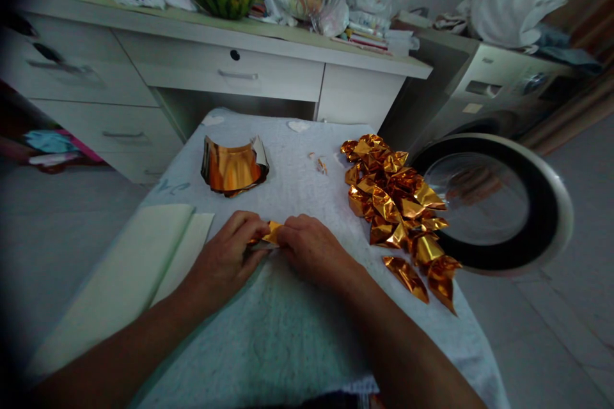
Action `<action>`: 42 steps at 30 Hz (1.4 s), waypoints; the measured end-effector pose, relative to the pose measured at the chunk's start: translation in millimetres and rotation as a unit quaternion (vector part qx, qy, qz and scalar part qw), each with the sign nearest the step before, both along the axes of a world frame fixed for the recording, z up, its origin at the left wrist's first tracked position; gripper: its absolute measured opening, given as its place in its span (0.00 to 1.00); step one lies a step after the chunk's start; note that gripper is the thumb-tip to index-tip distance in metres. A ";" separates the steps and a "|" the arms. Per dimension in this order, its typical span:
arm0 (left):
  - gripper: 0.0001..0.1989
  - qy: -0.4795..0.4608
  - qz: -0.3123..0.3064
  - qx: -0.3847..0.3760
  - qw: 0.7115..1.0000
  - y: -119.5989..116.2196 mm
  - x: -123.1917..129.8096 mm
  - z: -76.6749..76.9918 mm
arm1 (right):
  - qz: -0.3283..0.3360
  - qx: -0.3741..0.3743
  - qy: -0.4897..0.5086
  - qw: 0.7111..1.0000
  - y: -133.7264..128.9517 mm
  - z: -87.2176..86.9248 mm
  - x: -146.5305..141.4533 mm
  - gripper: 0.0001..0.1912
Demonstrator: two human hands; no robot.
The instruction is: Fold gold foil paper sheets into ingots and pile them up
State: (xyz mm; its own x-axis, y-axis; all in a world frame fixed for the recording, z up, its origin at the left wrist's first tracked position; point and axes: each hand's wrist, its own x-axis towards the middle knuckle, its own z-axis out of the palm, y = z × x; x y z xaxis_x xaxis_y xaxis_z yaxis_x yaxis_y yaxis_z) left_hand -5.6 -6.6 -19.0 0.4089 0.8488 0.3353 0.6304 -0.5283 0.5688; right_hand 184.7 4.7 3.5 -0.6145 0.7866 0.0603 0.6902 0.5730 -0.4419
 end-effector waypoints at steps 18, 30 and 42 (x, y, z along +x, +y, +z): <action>0.06 0.153 -0.024 -0.025 0.988 10.0 -14.9 1.8 | -0.029 -0.029 -0.001 0.999 4.2 2.1 11.9 0.08; 0.07 0.193 -0.010 -0.043 0.980 7.6 -8.3 6.6 | -0.045 -0.062 0.022 0.997 6.1 -1.4 14.4 0.10; 0.08 0.161 -0.011 -0.081 0.984 9.7 -9.2 4.2 | -0.077 -0.079 0.010 0.994 4.8 1.8 12.3 0.07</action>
